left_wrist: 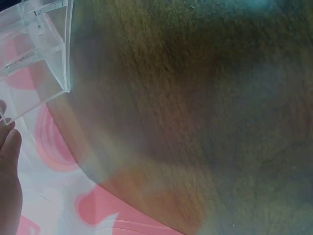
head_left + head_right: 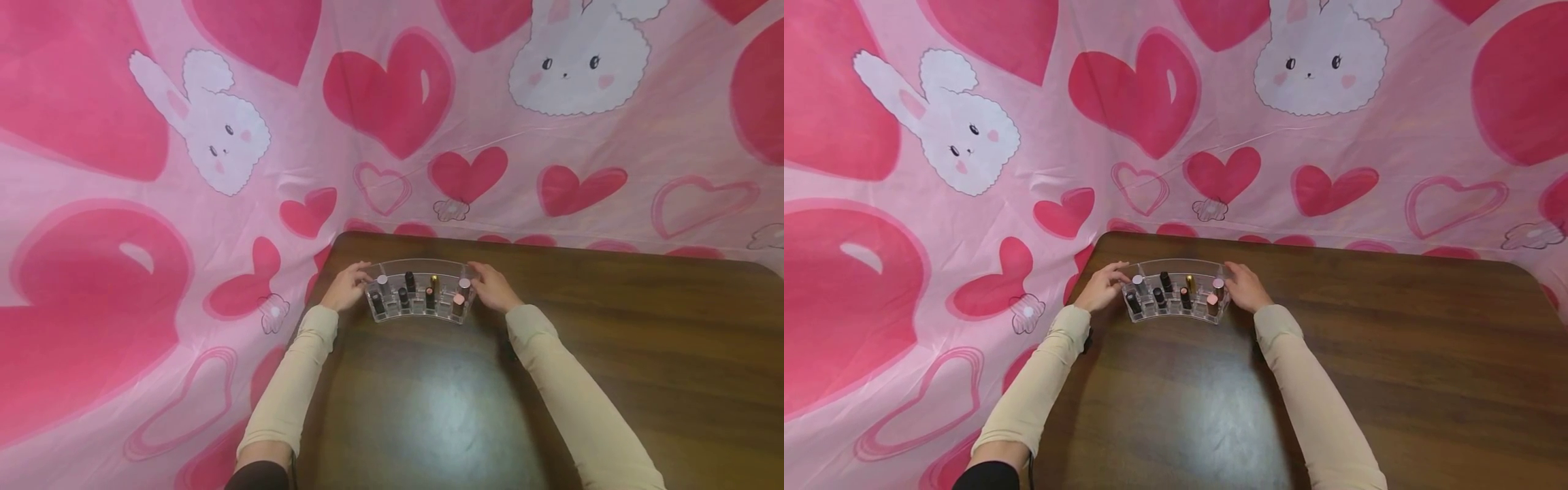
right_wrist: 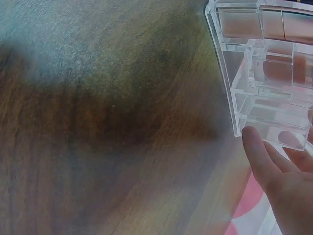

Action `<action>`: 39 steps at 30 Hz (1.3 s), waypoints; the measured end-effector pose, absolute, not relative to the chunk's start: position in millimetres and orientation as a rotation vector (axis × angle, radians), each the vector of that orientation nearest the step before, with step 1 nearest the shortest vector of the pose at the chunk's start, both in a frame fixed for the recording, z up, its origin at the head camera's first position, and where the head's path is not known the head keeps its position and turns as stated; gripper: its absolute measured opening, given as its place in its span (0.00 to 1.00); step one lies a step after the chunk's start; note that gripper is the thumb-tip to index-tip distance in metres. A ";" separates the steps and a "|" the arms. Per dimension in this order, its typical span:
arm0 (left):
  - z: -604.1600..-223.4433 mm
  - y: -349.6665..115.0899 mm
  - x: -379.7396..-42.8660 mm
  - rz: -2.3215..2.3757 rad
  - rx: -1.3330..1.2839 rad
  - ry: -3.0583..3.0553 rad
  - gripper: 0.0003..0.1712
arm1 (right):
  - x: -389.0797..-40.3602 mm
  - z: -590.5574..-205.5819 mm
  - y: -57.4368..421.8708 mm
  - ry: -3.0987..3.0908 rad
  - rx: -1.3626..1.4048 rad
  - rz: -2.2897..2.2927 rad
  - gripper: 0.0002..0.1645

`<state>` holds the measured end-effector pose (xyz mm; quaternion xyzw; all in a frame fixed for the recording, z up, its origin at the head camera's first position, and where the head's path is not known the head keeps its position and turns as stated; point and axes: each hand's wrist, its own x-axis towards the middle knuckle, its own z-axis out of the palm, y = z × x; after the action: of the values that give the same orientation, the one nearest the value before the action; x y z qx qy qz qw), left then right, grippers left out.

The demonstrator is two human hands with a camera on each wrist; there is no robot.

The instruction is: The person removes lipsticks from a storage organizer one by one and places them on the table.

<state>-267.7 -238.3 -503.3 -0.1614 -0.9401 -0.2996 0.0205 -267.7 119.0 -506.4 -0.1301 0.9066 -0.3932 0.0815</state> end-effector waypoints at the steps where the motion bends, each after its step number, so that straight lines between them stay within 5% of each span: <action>1: -503.3 -237.8 -267.5 -0.932 -0.501 -2.915 0.12 | -267.3 -506.4 119.3 2.712 -0.396 -1.176 0.31; 39: -503.9 -223.4 -262.0 -0.944 -0.572 -2.974 0.14 | -259.4 -507.4 140.1 2.722 -0.429 -1.182 0.30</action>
<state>-262.0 -223.4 -503.9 -0.1803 -0.9374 -0.2976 -0.0153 -259.4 140.1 -507.4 -0.1428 0.9055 -0.3932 0.0713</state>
